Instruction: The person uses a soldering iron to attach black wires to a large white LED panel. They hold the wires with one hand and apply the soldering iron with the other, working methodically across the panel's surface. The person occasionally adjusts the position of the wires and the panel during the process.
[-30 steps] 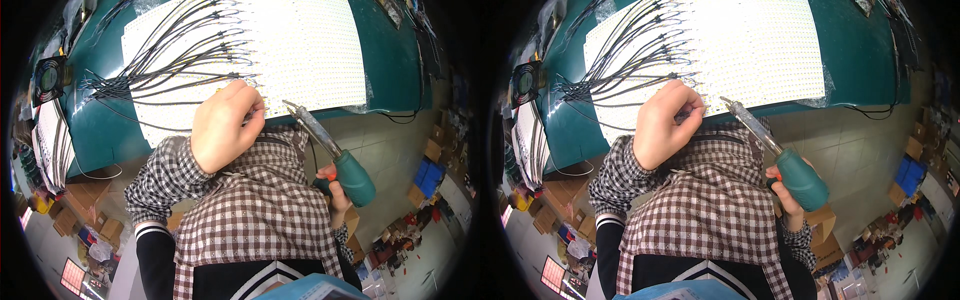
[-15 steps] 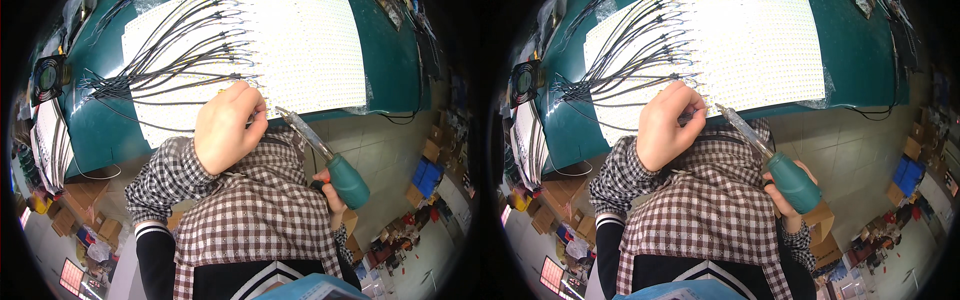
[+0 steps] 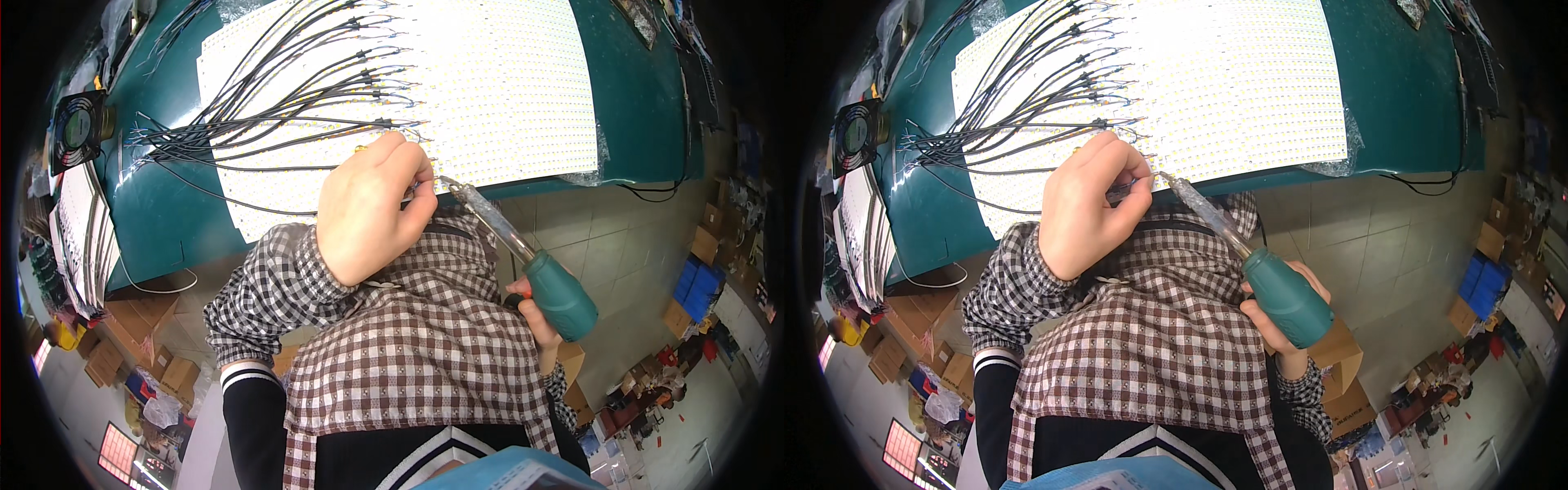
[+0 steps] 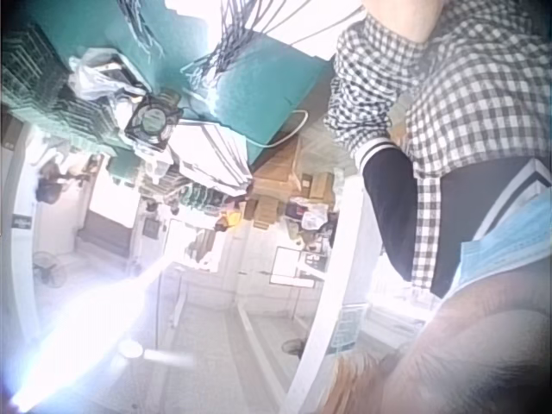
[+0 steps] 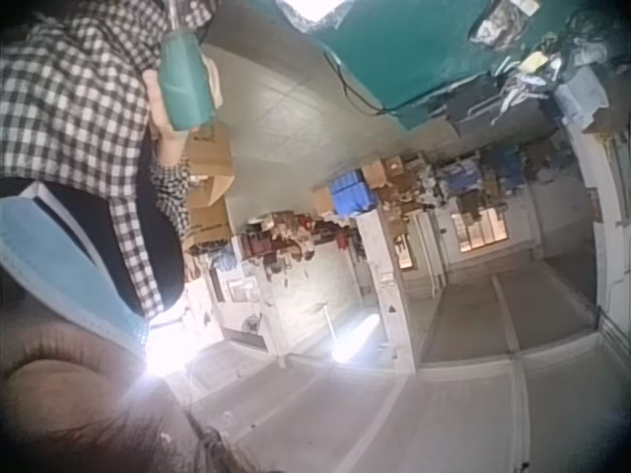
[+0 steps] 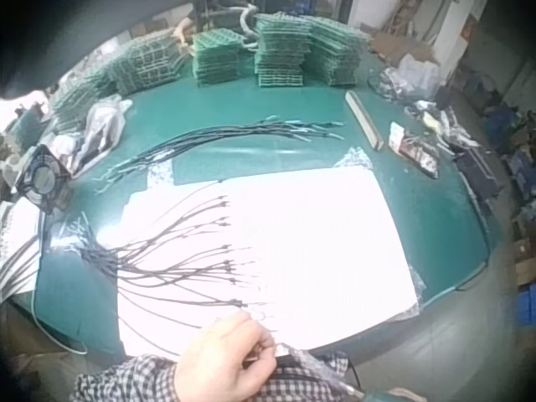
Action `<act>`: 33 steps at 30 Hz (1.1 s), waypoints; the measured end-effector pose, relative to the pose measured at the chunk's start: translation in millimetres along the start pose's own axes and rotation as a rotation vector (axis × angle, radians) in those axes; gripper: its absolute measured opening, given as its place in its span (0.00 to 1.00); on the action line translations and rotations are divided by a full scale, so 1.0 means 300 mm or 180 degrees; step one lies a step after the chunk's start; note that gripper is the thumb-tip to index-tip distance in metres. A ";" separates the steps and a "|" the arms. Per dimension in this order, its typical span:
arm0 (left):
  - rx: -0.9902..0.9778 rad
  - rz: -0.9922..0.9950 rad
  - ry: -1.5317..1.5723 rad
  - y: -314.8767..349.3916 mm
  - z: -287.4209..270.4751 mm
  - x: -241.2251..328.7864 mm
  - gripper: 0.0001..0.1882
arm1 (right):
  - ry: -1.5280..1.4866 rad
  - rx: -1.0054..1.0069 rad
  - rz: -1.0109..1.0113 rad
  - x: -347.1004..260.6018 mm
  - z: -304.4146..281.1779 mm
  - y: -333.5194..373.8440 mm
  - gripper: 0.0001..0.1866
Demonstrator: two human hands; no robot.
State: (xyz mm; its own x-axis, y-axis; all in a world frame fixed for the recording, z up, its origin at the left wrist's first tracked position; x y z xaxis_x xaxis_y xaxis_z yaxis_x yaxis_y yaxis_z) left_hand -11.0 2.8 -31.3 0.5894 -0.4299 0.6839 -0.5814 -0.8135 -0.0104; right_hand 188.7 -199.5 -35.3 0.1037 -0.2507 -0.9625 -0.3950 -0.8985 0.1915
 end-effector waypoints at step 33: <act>-0.0079 0.0418 -0.0166 0.022 -0.038 -0.007 0.11 | -0.2352 0.0076 -0.0356 -0.008 -0.087 -0.275 0.29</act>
State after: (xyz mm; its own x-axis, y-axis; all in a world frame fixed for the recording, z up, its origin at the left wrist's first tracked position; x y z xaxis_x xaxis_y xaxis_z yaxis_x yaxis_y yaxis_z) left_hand -22.5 2.7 -24.6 0.5352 -0.5524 0.6390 -0.6688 -0.7392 -0.0788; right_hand 244.7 -134.1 -43.7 -0.4925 0.1566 -0.8561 -0.4388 -0.8942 0.0888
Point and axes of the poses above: each hand's wrist, its own y-axis away from the middle knuckle, its own z-axis out of the palm, x = y × z, the point moved 1 cm from there along -y, towards the middle knuckle, and after that the axes turned 5 degrees about -y, right-handed, at the moved point
